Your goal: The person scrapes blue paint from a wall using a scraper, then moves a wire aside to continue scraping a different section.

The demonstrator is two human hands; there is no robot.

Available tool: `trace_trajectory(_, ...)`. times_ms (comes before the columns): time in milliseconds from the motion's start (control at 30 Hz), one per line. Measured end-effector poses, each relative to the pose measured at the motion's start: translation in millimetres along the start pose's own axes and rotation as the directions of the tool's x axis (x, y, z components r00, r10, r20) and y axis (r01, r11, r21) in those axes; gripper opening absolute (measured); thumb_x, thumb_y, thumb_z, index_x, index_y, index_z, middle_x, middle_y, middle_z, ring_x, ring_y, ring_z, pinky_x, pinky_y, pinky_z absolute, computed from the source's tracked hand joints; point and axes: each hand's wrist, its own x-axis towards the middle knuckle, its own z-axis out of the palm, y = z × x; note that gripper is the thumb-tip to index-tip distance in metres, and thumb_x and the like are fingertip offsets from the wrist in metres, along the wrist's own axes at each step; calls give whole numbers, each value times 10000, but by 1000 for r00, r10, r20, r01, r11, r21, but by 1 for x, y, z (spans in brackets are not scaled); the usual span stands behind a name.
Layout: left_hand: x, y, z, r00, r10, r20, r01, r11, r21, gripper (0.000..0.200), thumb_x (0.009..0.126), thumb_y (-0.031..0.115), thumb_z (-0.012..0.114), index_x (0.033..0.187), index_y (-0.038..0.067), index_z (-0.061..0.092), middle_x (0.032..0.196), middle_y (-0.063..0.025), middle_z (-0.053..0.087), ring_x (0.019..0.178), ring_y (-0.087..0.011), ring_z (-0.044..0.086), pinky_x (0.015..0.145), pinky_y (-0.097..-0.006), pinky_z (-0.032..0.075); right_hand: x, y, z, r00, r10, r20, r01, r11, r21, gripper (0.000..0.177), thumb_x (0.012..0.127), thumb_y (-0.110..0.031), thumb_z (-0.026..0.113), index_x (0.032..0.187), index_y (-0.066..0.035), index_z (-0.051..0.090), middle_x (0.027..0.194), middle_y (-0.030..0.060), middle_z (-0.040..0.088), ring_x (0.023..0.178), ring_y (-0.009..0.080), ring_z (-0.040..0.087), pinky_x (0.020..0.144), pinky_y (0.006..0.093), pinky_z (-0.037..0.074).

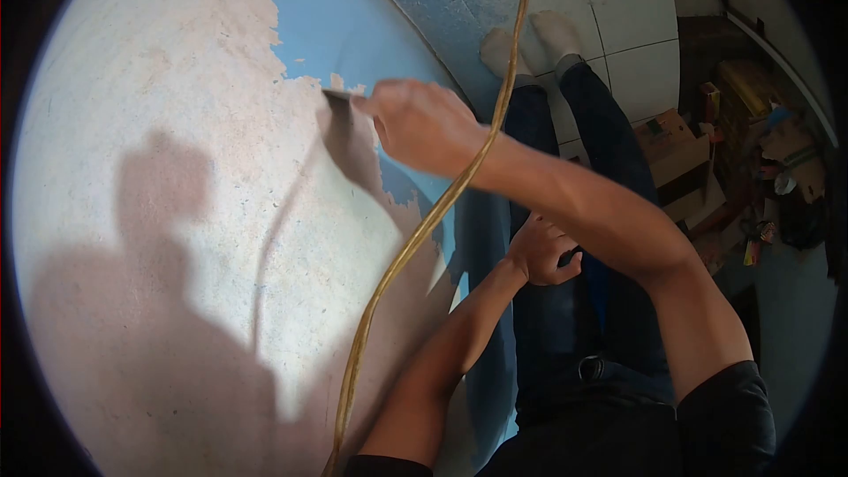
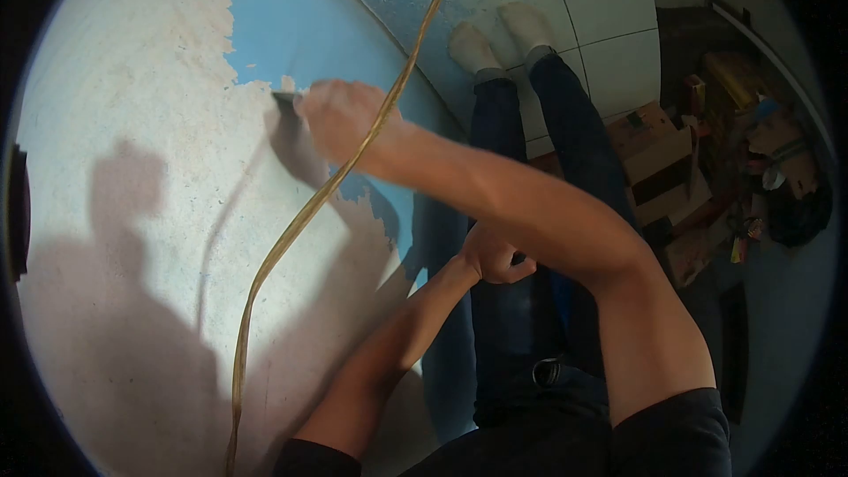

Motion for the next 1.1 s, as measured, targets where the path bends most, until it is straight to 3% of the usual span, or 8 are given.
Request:
trace_trajectory(67,3,9,-2,998,-55,-40,49,988,-149,318,818,305,604,994,81,744,1196,-89,691,1248,-311,552,1151,-554,318,-11,-20,-11,998,46,39,-45,999,-21,350,938,-38,558,1256,-39,704,966,181,700,826,370,726,729,473,595)
trace_trajectory(300,0,2,-2,999,21,-30,-20,999,43,282,797,312,613,940,98,729,1155,-99,691,1235,-312,558,1096,-541,354,41,30,15,991,12,-131,-12,1000,1,313,920,-24,568,1182,-45,738,907,155,693,764,344,724,654,450,597)
trace_trajectory(400,1,1,-3,1000,18,-20,-17,1000,22,290,800,315,607,934,89,731,1150,-97,694,1231,-302,558,1114,-528,340,6,15,16,948,-158,-276,183,981,64,266,928,-40,574,1123,-48,755,886,143,689,766,344,720,652,439,592)
trace_trajectory(500,2,2,-1,998,16,-61,-18,999,-29,305,806,316,600,937,76,736,1157,-95,698,1242,-292,555,1138,-524,319,-3,-11,-7,1000,-5,-25,3,999,-46,225,931,-56,591,1080,-57,759,872,153,684,769,353,717,663,440,588)
trace_trajectory(600,2,2,-2,1000,17,-23,-16,1000,23,311,810,315,597,957,83,741,1196,-93,695,1264,-299,549,1148,-535,307,20,12,8,974,-72,-213,69,997,-23,223,925,-44,596,1082,-47,755,882,174,689,798,368,722,692,464,586)
trace_trajectory(700,3,2,-5,1000,10,-14,-10,999,31,313,812,318,596,967,90,745,1224,-91,692,1281,-307,542,1152,-548,301,25,20,9,991,19,-132,-2,992,125,251,919,-41,594,1114,-43,752,894,177,697,805,372,722,702,463,588)
trace_trajectory(833,2,4,0,997,-14,-71,11,999,-53,310,811,318,598,950,83,746,1210,-86,696,1280,-306,540,1155,-550,302,-6,-11,-6,999,36,-4,-36,999,26,266,926,-58,586,1134,-41,751,922,174,708,853,367,721,730,459,591)
trace_trajectory(1100,1,1,-5,999,31,-37,-30,999,43,268,795,300,618,911,96,747,1183,-95,697,1274,-317,541,1140,-557,320,29,27,16,993,-27,-114,29,999,16,335,929,-43,564,1216,-48,737,984,174,706,890,378,717,752,473,589)
